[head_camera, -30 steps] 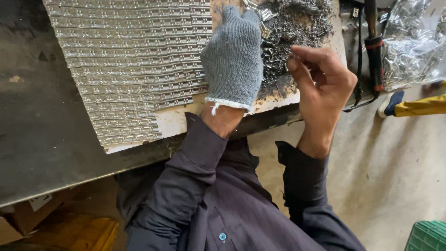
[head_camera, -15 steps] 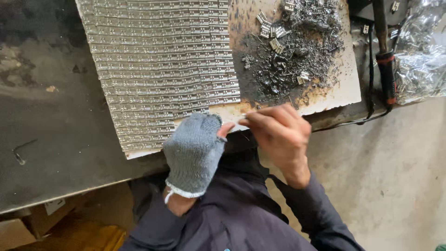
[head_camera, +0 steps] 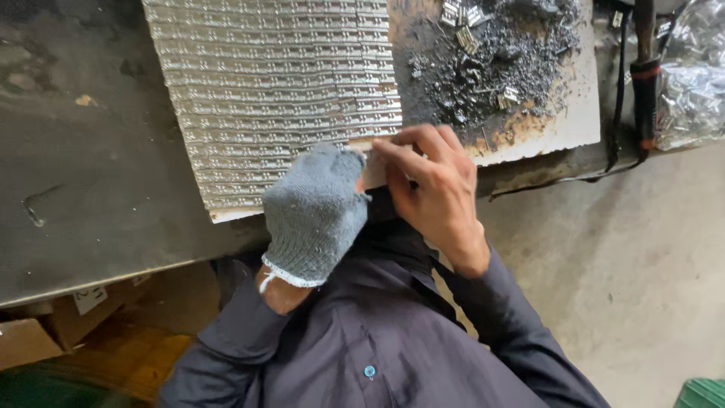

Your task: The person repeatedly picks up small metal components from a pile and places them into slots on a metal grid. The person handles the components one at a time, using both hands, with the left hand wearing a gray glove. The person also briefly handles a bundle of black rods.

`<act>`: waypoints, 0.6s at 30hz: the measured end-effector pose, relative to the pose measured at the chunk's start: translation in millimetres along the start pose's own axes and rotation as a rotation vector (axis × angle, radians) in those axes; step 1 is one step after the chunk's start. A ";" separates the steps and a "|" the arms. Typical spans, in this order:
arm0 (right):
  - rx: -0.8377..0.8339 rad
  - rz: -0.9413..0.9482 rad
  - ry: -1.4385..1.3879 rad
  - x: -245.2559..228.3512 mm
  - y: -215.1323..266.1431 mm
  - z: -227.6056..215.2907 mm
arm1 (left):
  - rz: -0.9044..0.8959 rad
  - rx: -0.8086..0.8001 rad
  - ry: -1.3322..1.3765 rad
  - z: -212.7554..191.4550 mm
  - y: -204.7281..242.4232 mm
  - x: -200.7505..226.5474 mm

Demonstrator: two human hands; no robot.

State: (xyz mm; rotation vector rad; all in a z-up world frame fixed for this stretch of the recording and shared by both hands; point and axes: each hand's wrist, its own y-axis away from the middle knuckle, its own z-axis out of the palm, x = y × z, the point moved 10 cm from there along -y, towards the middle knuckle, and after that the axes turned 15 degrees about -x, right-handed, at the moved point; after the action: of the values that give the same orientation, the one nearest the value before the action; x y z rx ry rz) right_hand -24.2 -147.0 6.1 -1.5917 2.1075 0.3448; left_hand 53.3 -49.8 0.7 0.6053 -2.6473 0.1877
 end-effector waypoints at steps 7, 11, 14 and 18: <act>0.035 0.054 -0.097 5.2 -6.7 2.1 | -0.045 0.066 0.040 -2.1 -0.3 -7.9; 0.045 0.025 -0.100 5.6 -3.7 -5.9 | -0.065 0.083 -0.006 -12.8 -4.6 -2.4; 0.101 0.208 -0.287 49.1 -2.2 -26.8 | 0.013 0.139 0.094 -23.6 -10.4 12.4; 0.193 0.318 0.123 104.7 -19.8 -59.6 | 0.074 0.132 0.119 -2.9 -55.9 38.4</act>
State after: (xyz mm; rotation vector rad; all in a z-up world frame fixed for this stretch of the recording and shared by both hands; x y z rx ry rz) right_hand -40.8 -268.0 5.2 -1.1969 2.4116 0.1423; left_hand 47.7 -114.1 21.7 0.5207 -2.5583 0.4097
